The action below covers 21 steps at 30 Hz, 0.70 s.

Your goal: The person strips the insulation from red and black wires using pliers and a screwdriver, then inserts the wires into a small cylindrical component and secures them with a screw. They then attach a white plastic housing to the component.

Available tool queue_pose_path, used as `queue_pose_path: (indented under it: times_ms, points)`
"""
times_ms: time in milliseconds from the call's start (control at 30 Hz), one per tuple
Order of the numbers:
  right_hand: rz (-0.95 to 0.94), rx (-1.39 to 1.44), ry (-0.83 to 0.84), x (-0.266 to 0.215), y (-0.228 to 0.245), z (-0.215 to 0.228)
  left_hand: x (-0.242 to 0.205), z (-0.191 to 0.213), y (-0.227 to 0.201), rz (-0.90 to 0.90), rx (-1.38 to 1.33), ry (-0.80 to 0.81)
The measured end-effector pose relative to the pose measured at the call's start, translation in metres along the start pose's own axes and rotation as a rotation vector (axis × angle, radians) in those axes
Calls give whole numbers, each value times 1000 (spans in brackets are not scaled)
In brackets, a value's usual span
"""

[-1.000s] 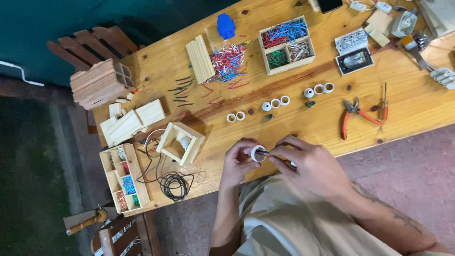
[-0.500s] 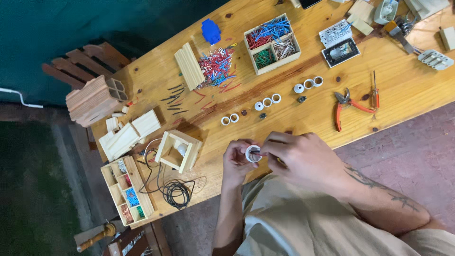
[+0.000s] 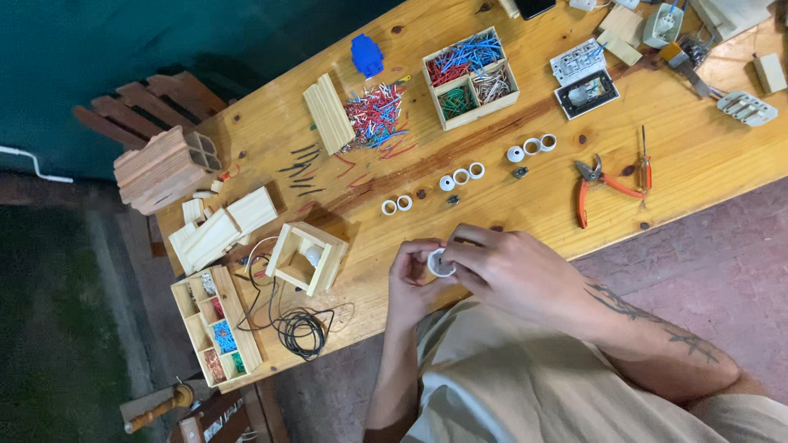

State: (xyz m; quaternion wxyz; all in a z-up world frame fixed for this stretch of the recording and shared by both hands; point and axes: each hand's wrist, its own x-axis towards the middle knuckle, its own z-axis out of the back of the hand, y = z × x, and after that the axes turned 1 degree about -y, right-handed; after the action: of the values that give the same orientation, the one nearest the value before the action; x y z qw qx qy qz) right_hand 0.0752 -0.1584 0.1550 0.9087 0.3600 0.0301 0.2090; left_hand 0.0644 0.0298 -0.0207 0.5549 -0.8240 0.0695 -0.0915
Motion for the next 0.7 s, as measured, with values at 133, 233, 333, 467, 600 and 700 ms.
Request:
queue_pose_path:
  times_ms: [133, 233, 333, 467, 600, 700]
  points:
    - [-4, -39, 94, 0, 3, 5, -4, -6, -9, -50, 254, 23]
    - [5, 63, 73, -6, 1, -6, -4, -7, -15, -84, 258, -8]
    - [-54, 207, 94, -6, 5, 4, -8, -1, -4, -111, 250, -43]
    - [-67, 322, 66, -15, -2, 11, -5, -19, -36, -86, 296, -82]
    - [-164, 269, -39, -26, -9, 0, -1, -28, -49, -92, 442, -34]
    - [-158, 162, -112, -27, -13, -8, 5, -34, -56, -112, 503, -7]
